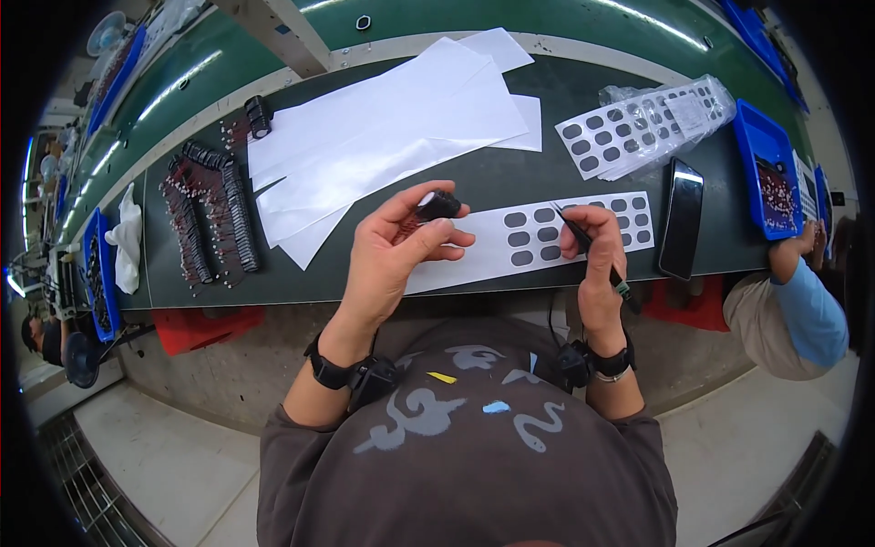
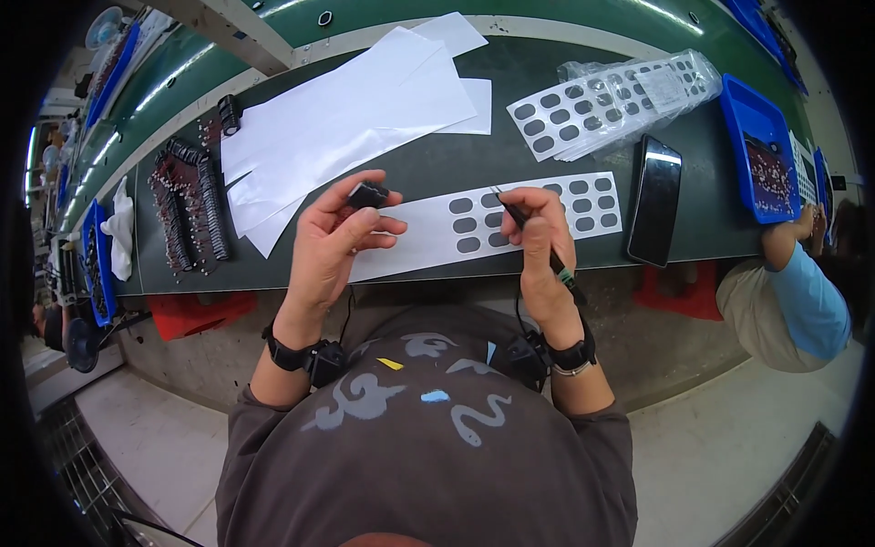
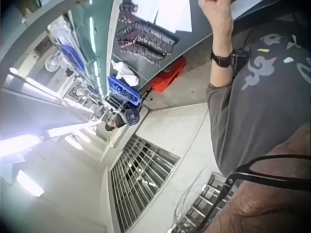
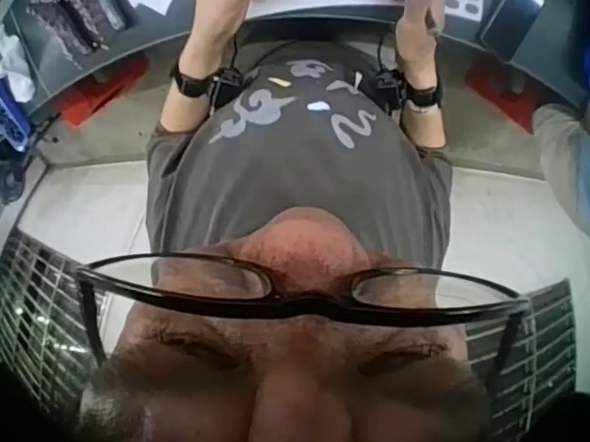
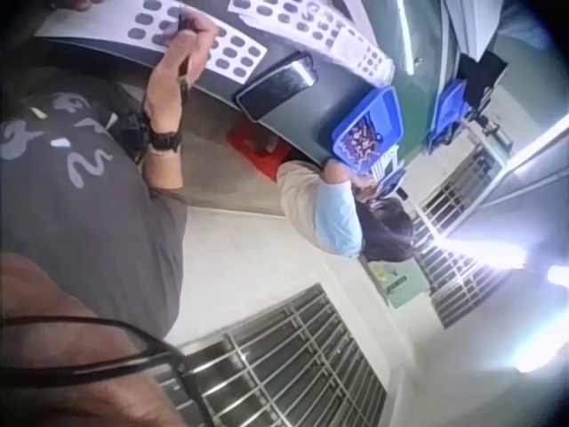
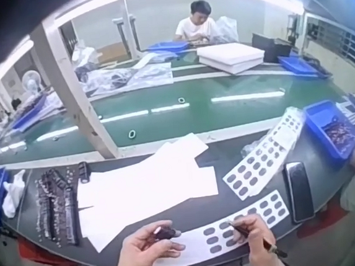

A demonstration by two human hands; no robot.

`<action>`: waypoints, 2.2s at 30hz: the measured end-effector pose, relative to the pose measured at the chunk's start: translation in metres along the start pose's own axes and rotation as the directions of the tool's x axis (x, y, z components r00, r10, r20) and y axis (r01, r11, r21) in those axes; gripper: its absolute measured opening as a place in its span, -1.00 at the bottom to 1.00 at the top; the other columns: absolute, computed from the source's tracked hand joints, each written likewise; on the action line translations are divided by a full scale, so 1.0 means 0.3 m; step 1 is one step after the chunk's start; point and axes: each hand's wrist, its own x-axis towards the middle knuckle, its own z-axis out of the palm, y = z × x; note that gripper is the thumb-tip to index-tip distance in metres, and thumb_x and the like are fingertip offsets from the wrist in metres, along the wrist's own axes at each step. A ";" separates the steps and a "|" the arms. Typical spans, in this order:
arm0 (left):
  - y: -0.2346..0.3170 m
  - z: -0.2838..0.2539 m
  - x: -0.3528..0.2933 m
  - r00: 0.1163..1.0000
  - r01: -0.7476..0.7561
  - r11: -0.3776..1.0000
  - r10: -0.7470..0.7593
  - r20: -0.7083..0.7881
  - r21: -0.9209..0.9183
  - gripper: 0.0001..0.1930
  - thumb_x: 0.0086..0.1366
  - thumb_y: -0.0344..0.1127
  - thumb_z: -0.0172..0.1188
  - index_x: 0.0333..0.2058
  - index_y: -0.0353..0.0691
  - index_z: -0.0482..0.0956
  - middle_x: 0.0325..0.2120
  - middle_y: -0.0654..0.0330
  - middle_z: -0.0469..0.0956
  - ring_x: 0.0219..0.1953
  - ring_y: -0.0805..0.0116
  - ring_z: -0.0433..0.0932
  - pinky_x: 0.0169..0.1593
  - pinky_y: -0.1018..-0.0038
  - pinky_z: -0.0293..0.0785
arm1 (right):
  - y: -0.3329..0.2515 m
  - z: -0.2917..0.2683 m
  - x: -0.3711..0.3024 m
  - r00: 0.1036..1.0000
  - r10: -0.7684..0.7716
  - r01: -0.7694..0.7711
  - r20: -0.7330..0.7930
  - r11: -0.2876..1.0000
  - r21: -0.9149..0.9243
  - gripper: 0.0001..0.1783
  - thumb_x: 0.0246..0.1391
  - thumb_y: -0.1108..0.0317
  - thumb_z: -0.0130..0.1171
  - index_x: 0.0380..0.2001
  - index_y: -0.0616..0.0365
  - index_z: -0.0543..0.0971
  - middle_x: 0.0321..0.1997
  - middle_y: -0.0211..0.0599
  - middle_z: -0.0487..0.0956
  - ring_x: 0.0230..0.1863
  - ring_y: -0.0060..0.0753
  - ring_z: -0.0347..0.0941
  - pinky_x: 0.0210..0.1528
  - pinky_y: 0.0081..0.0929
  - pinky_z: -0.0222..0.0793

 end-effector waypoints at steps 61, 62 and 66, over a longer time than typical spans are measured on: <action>0.364 -0.191 0.999 0.697 -0.088 0.714 0.543 -0.469 0.695 -0.71 0.30 -0.22 0.11 -0.10 -0.27 0.53 -0.15 -0.04 0.60 0.00 0.02 0.54 0.16 0.02 0.28 | 0.007 0.078 0.012 0.999 0.041 -0.036 0.025 0.982 -0.183 -0.86 0.31 0.44 -0.03 -0.26 0.27 0.49 -0.19 -0.25 0.56 -0.21 -0.51 0.44 -0.03 -0.59 0.33; 0.398 -0.203 0.957 0.725 -0.146 0.786 0.498 -0.476 0.600 -0.69 0.29 -0.23 0.14 -0.08 -0.30 0.52 -0.16 -0.05 0.60 -0.04 0.06 0.57 0.13 0.06 0.34 | -0.001 0.084 0.014 0.999 0.036 -0.033 0.024 0.995 -0.089 -0.87 0.31 0.44 -0.01 -0.24 0.27 0.49 -0.20 -0.26 0.55 -0.21 -0.51 0.44 -0.04 -0.60 0.33; 0.380 -0.244 0.967 0.783 -0.459 0.784 0.579 -0.227 0.418 -0.55 0.31 -0.22 0.20 0.11 -0.30 0.41 -0.16 -0.01 0.61 -0.28 0.04 0.63 -0.14 0.24 0.59 | 0.008 0.047 0.033 1.000 0.019 -0.017 -0.010 0.988 0.152 -0.87 0.29 0.43 0.05 -0.19 0.27 0.49 -0.20 -0.28 0.54 -0.22 -0.54 0.42 -0.09 -0.63 0.32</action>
